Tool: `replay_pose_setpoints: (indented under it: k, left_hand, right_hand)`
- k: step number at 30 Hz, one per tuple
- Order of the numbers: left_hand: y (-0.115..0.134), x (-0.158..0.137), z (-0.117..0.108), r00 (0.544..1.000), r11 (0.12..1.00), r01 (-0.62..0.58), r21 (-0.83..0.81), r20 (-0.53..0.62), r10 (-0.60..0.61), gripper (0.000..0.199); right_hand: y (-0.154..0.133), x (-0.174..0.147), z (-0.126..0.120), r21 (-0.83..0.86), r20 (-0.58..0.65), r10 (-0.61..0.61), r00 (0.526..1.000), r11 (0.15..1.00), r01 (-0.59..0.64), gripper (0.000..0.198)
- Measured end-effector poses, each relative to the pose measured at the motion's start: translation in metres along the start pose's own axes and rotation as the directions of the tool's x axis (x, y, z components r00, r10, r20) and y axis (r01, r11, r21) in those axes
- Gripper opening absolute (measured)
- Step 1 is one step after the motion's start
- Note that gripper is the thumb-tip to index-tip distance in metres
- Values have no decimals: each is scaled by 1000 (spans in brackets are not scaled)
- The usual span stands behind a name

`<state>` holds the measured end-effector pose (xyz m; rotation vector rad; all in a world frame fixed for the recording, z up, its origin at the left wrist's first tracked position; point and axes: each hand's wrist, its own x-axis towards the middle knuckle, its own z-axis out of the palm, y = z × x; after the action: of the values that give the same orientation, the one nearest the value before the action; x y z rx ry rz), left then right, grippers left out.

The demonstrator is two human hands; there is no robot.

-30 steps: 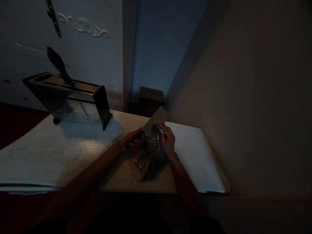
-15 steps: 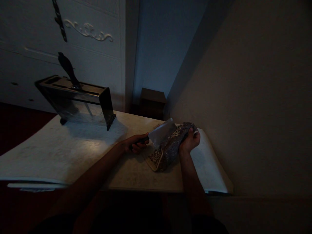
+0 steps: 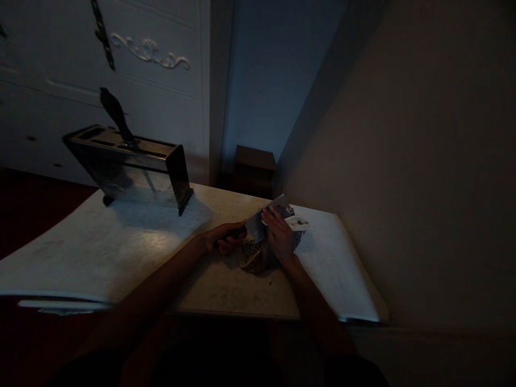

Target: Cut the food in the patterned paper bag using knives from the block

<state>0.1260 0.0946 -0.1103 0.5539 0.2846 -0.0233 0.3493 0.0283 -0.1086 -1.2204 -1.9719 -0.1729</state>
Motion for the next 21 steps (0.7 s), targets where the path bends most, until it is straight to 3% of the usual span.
replay_pose_setpoints:
  k: [5, 10, 16, 21]
  left_hand:
    - [-2, 2, -3, 1000, 1000, -1, 5, 20, 1, 40]
    - [-3, 3, -6, 1000, 1000, 21, 22, -8, -21, 39]
    - [-2, 1, -3, 1000, 999, 18, 35, 7, -18, 39]
    - [-1, 1, -5, 1000, 999, 0, 41, 1, 0, 41]
  right_hand:
    - [0, 3, 5, -213, 134, 64, 989, 976, -35, 46]
    - [8, 4, 4, -291, 79, 184, 980, 944, -154, 62]
    - [27, -3, 3, -214, -37, 325, 945, 921, -325, 58]
    - [34, -8, -1, -45, -123, 480, 869, 872, -488, 57]
